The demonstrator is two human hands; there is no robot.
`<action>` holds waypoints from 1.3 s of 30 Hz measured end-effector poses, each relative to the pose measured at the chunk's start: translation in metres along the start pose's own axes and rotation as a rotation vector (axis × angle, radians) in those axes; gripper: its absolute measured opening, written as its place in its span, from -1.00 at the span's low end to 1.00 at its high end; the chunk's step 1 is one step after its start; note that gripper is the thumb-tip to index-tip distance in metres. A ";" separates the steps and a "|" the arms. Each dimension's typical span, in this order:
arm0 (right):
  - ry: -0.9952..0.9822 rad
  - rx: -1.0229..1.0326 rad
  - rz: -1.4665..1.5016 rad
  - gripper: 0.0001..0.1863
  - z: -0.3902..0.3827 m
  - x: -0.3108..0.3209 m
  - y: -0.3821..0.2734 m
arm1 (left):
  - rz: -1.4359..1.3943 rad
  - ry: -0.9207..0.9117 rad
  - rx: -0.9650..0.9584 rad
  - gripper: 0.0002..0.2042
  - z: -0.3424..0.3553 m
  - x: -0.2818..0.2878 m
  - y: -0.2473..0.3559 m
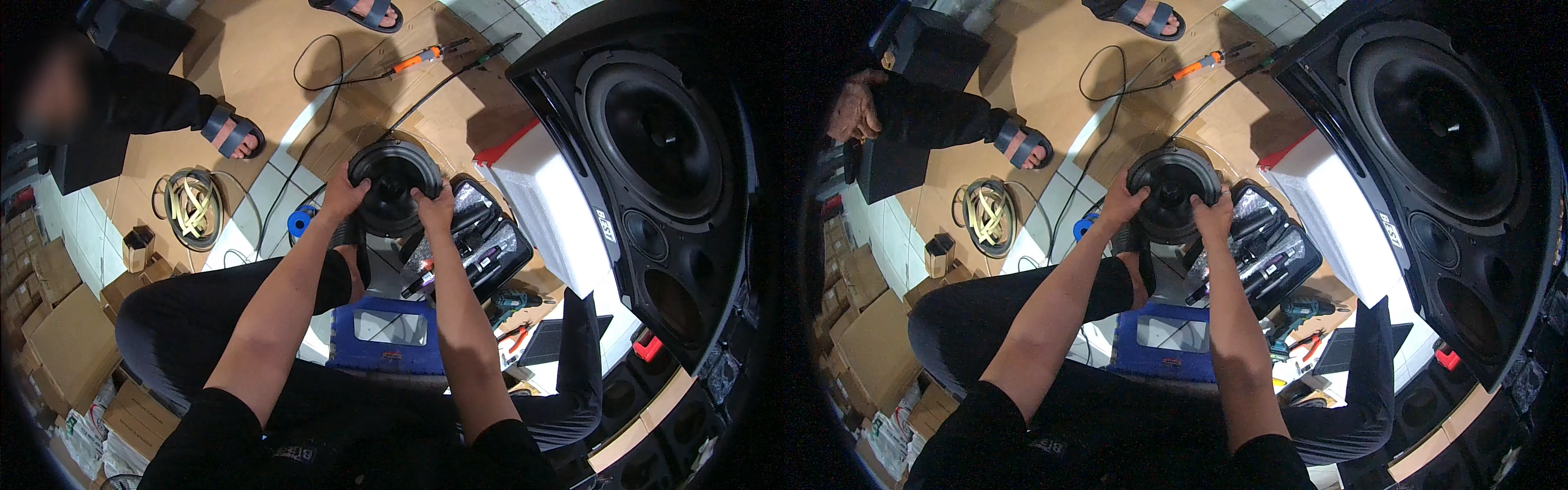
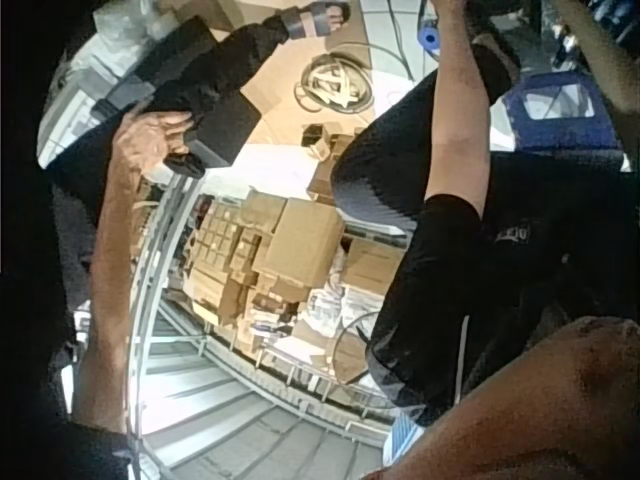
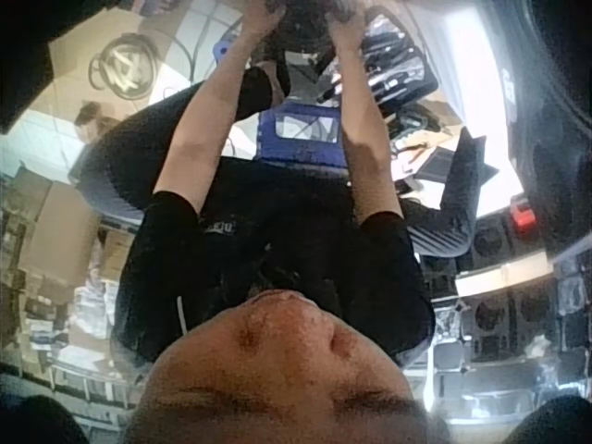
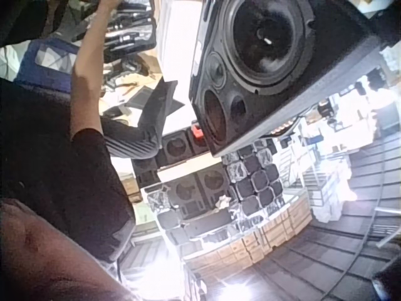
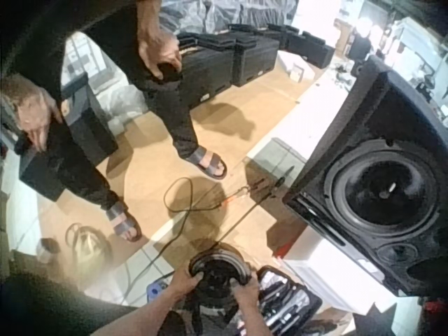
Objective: The person removes a speaker driver from a speaker cabinet using a power drill, then uses a soldering iron to work on the driver's wiring. The person handles the driver and cabinet throughout the process.
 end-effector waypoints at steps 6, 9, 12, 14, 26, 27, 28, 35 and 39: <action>0.143 -0.413 0.146 -0.13 -0.019 0.018 0.001 | -0.268 -0.146 0.270 -0.42 0.010 0.007 -0.008; 0.140 -0.656 0.311 -0.11 -0.037 0.009 0.000 | -0.598 -0.294 0.457 -0.43 0.009 0.002 0.017; 0.104 -0.596 0.574 -0.22 -0.034 0.000 0.015 | -0.475 -0.318 0.462 -0.40 0.022 0.006 0.026; 0.123 -0.507 0.677 -0.28 -0.032 -0.001 0.011 | -0.444 -0.270 0.482 -0.38 0.018 0.011 0.049; 0.214 -0.258 0.443 -0.33 -0.052 0.006 -0.050 | -0.490 -0.159 0.445 -0.18 0.006 0.014 0.047; 0.245 -0.219 0.326 -0.33 -0.044 0.009 -0.045 | -0.519 -0.162 0.442 -0.17 0.007 0.007 0.044; 0.258 -0.188 0.206 -0.33 -0.037 0.007 -0.036 | -0.587 -0.129 0.458 -0.17 0.010 -0.001 0.024; 0.135 -0.199 0.492 -0.44 -0.015 0.021 -0.016 | -0.745 0.007 0.519 -0.20 -0.003 -0.014 0.027; 0.147 -0.126 0.473 -0.45 -0.027 0.016 -0.045 | -0.620 0.037 0.486 -0.25 0.000 -0.007 0.041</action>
Point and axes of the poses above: each hand's wrist, its own z-axis towards the middle knuckle, its own x-axis out of the back of the hand, y = z × x, the point moved 4 cm from there along z, towards the middle knuckle, and after that the axes turned 9 degrees about z, right-handed, at the moved point
